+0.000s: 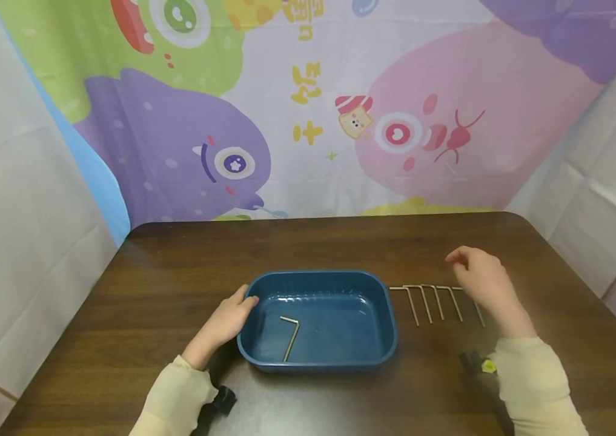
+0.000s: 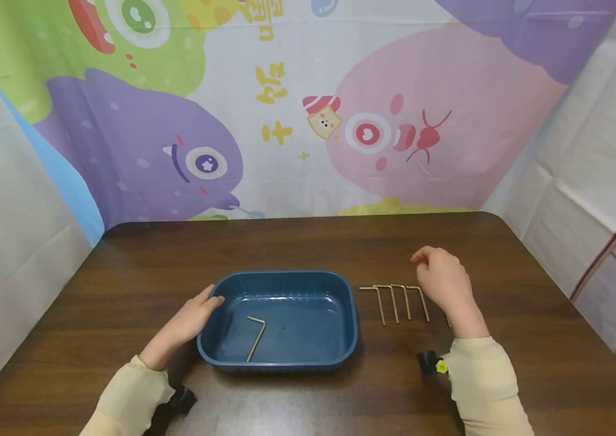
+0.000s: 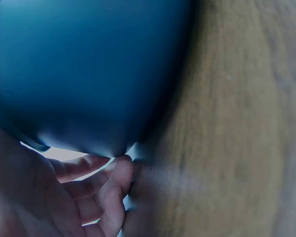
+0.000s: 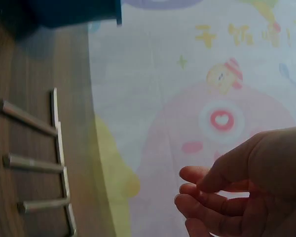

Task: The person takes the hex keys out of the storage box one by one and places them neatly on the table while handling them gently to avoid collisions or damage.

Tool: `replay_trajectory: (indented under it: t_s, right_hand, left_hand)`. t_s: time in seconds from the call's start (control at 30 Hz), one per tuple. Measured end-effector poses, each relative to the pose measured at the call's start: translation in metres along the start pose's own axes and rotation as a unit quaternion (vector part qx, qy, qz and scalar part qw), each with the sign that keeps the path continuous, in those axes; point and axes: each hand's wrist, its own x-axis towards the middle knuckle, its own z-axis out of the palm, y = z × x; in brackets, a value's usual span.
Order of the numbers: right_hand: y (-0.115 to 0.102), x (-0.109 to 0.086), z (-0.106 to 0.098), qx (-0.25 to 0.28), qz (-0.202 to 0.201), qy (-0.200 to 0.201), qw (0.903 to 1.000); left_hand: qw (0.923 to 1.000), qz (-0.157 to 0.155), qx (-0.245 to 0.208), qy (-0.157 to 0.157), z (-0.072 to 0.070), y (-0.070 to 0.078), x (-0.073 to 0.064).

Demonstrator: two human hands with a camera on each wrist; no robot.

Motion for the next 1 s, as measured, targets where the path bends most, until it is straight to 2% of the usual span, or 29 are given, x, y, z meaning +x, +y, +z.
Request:
replay_trajectory:
  t_s: [0.17, 0.37, 0.53, 0.73, 1.0]
  right_hand:
    - [-0.016, -0.004, 0.001, 0.004, -0.03, 0.02, 0.9993]
    - [-0.029, -0.006, 0.004, 0.029, -0.051, 0.005, 0.9983]
    - [-0.033, -0.008, 0.006, 0.028, -0.061, 0.0, 0.9978]
    - [-0.039, -0.012, 0.008, 0.028, -0.066, 0.008, 0.9974]
    - [-0.054, -0.016, 0.017, 0.025, -0.093, 0.014, 0.9952]
  left_hand:
    - [1.0, 0.001, 0.001, 0.001, 0.0, 0.001, 0.001]
    - [1.0, 0.001, 0.003, 0.002, -0.001, 0.002, 0.001]
    - [1.0, -0.006, -0.004, -0.007, 0.0, 0.001, -0.001]
    - [0.9998, -0.011, -0.01, -0.011, 0.0, 0.0, -0.001]
    - [0.9999, -0.01, -0.008, -0.012, -0.001, 0.001, 0.0]
